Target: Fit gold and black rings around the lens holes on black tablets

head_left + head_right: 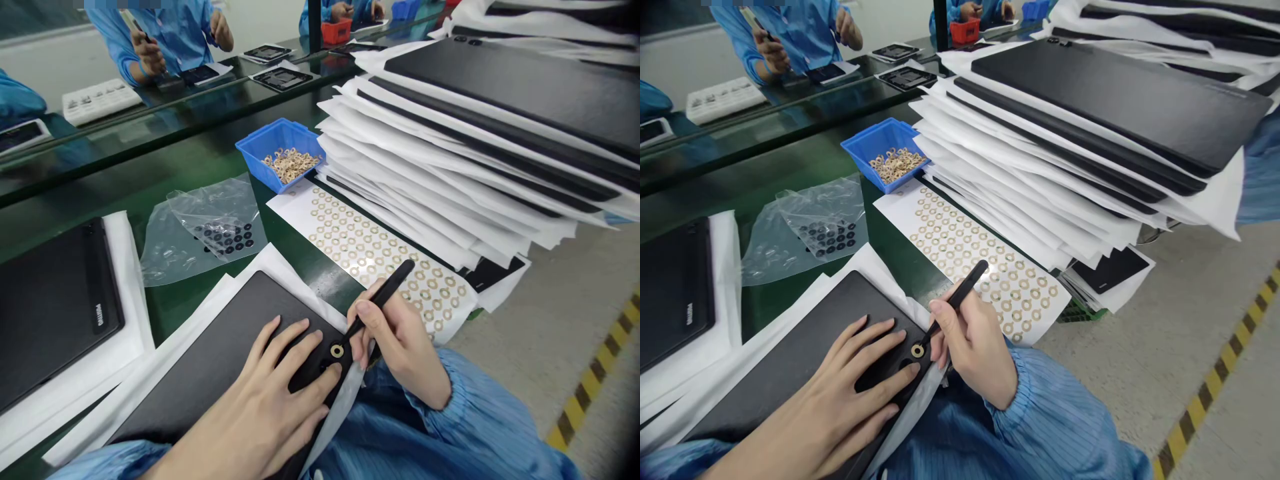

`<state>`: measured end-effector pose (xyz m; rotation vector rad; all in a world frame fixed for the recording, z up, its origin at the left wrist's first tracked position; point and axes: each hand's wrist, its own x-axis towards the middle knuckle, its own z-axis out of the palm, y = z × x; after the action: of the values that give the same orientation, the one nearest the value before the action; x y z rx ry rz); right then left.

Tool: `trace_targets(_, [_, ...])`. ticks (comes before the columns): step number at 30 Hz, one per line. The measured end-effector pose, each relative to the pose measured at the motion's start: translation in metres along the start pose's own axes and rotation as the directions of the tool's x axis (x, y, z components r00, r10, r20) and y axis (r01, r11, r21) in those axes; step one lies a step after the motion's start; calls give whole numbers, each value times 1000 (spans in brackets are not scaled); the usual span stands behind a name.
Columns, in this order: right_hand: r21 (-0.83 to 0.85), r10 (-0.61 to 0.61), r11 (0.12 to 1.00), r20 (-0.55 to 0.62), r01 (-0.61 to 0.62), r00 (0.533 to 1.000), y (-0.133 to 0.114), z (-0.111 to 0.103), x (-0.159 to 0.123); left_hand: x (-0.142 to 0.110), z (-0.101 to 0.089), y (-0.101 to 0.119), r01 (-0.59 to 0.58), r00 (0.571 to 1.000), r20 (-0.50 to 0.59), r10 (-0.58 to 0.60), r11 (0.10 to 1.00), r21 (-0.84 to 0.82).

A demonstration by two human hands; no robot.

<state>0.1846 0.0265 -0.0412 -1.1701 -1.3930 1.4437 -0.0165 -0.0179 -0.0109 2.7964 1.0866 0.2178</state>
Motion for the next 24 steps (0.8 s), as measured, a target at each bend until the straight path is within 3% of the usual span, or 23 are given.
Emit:
trace_targets(16, [-48,-19,999,19,20,1000,3,-2,-2,-1,1,-1,-28,999,25,27,999,31])
trace_targets(20, [-124,-110,986,31,113,993,7,-3,-3,-1,3,-1,-37,999,30,36,998,46])
trace_targets(24, [-134,-279,949,55,284,959,13,-4,-4,1,4,0,-32,999,35,29,996,79])
